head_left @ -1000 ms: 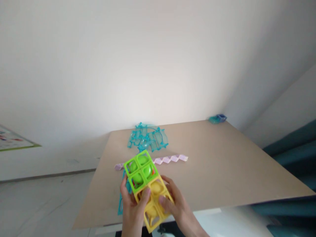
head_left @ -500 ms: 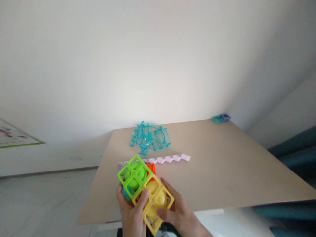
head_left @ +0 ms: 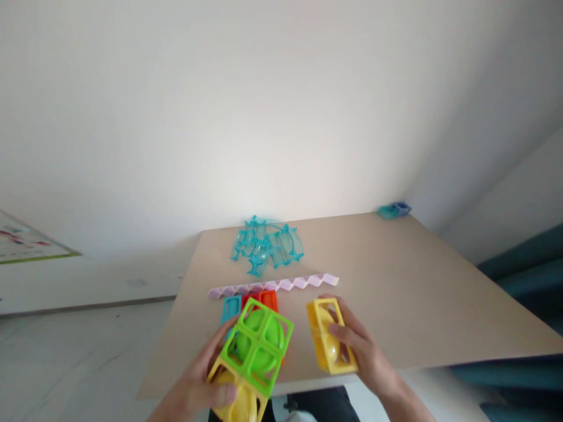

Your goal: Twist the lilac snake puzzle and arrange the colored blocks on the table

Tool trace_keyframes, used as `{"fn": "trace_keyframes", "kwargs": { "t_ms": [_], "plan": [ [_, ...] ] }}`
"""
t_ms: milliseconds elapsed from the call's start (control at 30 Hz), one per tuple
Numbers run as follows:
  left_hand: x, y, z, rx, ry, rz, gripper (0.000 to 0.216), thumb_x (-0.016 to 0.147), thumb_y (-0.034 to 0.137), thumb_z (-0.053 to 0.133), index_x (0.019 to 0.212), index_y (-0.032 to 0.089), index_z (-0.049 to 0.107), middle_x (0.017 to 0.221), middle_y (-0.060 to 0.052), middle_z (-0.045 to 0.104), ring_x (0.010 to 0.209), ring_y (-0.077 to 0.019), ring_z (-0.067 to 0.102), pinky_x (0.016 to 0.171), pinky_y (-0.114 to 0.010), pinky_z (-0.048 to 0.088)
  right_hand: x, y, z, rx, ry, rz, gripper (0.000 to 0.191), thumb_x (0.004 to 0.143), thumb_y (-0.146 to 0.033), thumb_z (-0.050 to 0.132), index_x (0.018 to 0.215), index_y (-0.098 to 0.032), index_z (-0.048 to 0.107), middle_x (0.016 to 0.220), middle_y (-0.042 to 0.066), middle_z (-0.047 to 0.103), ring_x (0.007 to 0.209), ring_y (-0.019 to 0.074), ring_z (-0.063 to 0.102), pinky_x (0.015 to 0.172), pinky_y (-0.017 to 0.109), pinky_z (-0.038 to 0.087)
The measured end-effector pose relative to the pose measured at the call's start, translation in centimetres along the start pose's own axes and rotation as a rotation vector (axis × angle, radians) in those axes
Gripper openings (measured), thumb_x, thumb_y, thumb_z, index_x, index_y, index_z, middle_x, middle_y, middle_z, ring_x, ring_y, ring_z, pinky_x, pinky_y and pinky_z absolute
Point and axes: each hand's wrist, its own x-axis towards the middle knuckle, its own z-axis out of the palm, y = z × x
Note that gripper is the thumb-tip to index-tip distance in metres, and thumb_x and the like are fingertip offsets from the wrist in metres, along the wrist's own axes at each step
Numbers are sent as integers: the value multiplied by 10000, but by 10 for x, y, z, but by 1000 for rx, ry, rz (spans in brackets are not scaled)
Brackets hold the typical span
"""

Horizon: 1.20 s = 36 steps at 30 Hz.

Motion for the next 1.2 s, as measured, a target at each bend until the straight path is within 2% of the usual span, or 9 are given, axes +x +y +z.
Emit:
{"fn": "trace_keyframes", "kwargs": {
  "t_ms": [67,133,300,500,633,733,900,1033,1200],
  "plan": [
    [-9,-6,0,41,-61,-70,890,451,418,914,1278,287,613,1234,-147,665,1163,-447,597,935,-577,474,3,-6,-2,-78,3,11,552,805,-452,682,1304,-267,538,916,6,654,708,177,588,594,251,428],
    [-15,-12,0,113,-62,-83,886,415,445,919,1244,298,644,1254,-150,654,1247,-462,527,1003,-601,409,5,-8,-1,-141,-51,26,574,796,-437,696,1326,-263,559,987,19,675,763,193,605,631,271,441],
    [-20,-20,-3,226,-79,-83,818,402,472,919,1174,319,697,1240,-139,667,1253,-459,524,1031,-601,387,4,-7,10,-188,-200,19,574,766,-413,732,1308,-269,614,1010,19,707,857,237,633,737,327,483],
    [-14,-9,-18,292,-301,-170,891,500,412,905,1331,319,598,1404,-96,571,1335,-427,447,1093,-538,351,1,-3,19,-133,-360,4,567,804,-368,731,1346,-301,577,1271,34,643,1124,278,595,959,385,463],
    [-6,-2,-24,229,-421,-167,864,602,371,863,1396,293,532,1479,-90,496,1376,-415,395,1118,-535,316,2,6,17,-169,-343,-13,688,791,-333,754,1422,-292,484,1272,46,632,1134,277,589,976,383,461],
    [0,0,-22,82,-358,-122,754,683,347,812,1384,289,542,1424,-94,558,1313,-408,483,1083,-542,369,2,15,17,-141,-274,-10,789,784,-356,763,1473,-263,389,1195,63,658,1116,288,601,948,389,480],
    [5,0,-20,-53,-127,-51,569,745,304,761,1294,281,613,1190,-84,717,1068,-349,676,909,-447,523,1,25,25,-52,-143,-53,753,784,-444,757,1433,-269,419,1267,82,629,1119,290,603,927,384,484],
    [4,-1,-20,-58,-74,-46,486,735,321,770,1205,246,675,1143,-86,731,1035,-340,684,888,-431,531,-2,25,32,-22,-95,-66,744,755,-428,784,1403,-284,448,1173,60,665,1025,265,638,879,366,500],
    [3,1,-18,-38,-68,-47,494,723,331,781,1199,239,685,1102,-92,740,1006,-323,688,881,-422,533,-2,22,35,-1,-93,-45,747,755,-403,786,1400,-270,434,1153,61,671,1005,260,644,849,356,506]
  ]
}}
